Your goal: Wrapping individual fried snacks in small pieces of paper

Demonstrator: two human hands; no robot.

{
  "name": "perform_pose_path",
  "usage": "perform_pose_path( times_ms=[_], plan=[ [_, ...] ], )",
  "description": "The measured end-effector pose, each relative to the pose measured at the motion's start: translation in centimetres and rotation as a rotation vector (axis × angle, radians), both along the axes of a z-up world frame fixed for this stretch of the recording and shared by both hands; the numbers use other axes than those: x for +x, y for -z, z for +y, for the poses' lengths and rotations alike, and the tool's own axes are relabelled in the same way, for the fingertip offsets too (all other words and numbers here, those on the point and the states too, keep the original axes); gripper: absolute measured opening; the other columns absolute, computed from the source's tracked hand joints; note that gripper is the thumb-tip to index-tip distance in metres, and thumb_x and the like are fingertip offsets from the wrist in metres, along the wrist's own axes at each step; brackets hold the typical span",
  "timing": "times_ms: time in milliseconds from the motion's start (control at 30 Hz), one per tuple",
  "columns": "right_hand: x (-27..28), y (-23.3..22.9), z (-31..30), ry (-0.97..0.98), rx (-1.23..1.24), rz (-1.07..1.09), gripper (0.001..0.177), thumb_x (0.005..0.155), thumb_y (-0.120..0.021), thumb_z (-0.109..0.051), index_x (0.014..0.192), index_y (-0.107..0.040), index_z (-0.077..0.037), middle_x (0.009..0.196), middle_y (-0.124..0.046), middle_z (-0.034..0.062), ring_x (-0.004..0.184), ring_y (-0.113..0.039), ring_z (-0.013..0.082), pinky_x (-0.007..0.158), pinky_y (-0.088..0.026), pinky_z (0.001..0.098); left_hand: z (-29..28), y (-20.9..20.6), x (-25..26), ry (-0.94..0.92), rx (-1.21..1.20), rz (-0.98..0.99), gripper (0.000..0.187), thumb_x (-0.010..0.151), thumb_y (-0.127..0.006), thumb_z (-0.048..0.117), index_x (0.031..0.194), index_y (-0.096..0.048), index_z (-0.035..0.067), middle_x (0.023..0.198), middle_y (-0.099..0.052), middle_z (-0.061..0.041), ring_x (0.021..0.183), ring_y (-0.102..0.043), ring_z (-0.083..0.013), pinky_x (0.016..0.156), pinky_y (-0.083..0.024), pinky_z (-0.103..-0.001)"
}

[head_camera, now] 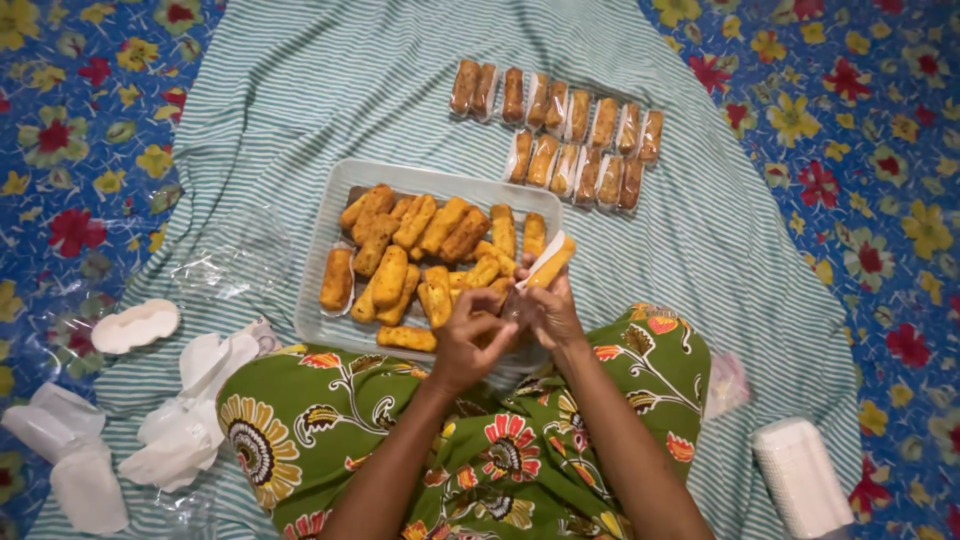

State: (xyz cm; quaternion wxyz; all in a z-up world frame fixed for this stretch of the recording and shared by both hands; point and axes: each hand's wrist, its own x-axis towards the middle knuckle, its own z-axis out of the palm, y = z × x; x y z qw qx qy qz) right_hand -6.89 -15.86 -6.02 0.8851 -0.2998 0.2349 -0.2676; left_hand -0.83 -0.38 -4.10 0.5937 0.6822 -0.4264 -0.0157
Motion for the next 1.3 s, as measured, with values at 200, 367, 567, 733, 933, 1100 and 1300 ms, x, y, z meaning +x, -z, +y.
perform_pose_path(
  times_ms=[200,367,567,733,933,1100,1300],
  plan=[
    [-0.2,-0.6,0.6,-0.062,-0.006,-0.01,0.066,0.067,-0.059,0.024,0.118,-0.045,-0.016,0.11,-0.057,0.0061,0.094,-0.062,0.0195,0.088,-0.063,0.04,0.8,1.1,0.4,0.051,-0.027,0.364,0.009,0.091,-0.079,0.018,0.09,-0.08,0.009,0.103,-0.072,-0.01,0.097,-0.073,-0.0278,0.093,-0.054,-0.04],
    [-0.1,-0.1,0.5,-0.033,0.025,-0.028,0.067,0.067,-0.056,0.026,0.118,-0.044,-0.015,0.121,-0.056,0.0076,0.096,-0.059,0.0176,0.092,-0.062,0.0398,1.2,1.4,0.1,0.13,0.0,0.502,0.017,0.08,-0.085,0.007,0.096,-0.085,0.012,0.088,-0.076,-0.008,0.082,-0.073,-0.0165,0.075,-0.057,-0.029],
    [-0.7,-3.5,0.8,-0.048,0.003,-0.06,0.064,0.068,-0.061,0.022,0.117,-0.044,-0.017,0.122,-0.058,0.0068,0.098,-0.061,0.0172,0.091,-0.062,0.038,2.5,3.1,0.8,0.171,0.019,0.463,0.017,0.078,-0.084,0.007,0.094,-0.084,0.013,0.09,-0.073,-0.006,0.082,-0.071,-0.0157,0.075,-0.057,-0.031],
    [-0.8,-1.9,0.7,-0.087,-0.015,-0.043,0.063,0.071,-0.06,0.02,0.12,-0.045,-0.016,0.113,-0.059,0.0069,0.095,-0.064,0.0192,0.087,-0.063,0.0406,2.0,-0.1,0.7,0.059,-0.044,0.233,0.026,0.08,-0.088,0.022,0.102,-0.079,0.014,0.103,-0.065,-0.008,0.098,-0.067,-0.0265,0.09,-0.053,-0.038],
    [-0.3,-0.6,1.2,-0.03,-0.022,-0.024,0.064,0.068,-0.058,0.023,0.118,-0.044,-0.015,0.122,-0.058,0.0085,0.097,-0.062,0.0182,0.09,-0.063,0.0396,0.1,-2.1,-0.9,-0.041,0.015,-0.09,0.039,0.075,-0.09,0.034,0.107,-0.074,0.018,0.108,-0.058,-0.005,0.102,-0.064,-0.0274,0.093,-0.049,-0.039],
    [0.1,-1.2,1.5,-0.028,-0.041,0.022,0.064,0.068,-0.059,0.023,0.118,-0.043,-0.013,0.123,-0.057,0.0089,0.097,-0.061,0.0177,0.091,-0.063,0.0393,-0.8,-2.3,-0.8,-0.15,0.076,-0.322,0.033,0.079,-0.085,0.037,0.101,-0.072,0.017,0.104,-0.057,-0.005,0.096,-0.061,-0.0251,0.094,-0.043,-0.041],
    [0.1,1.4,0.7,-0.044,-0.057,0.025,0.066,0.067,-0.06,0.023,0.119,-0.043,-0.014,0.123,-0.055,0.0085,0.095,-0.06,0.0183,0.089,-0.063,0.0395,-1.2,-1.6,0.0,-0.183,0.123,-0.364,0.017,0.085,-0.078,0.029,0.096,-0.072,0.019,0.101,-0.059,-0.003,0.092,-0.061,-0.0235,0.095,-0.04,-0.043]
  ],
)
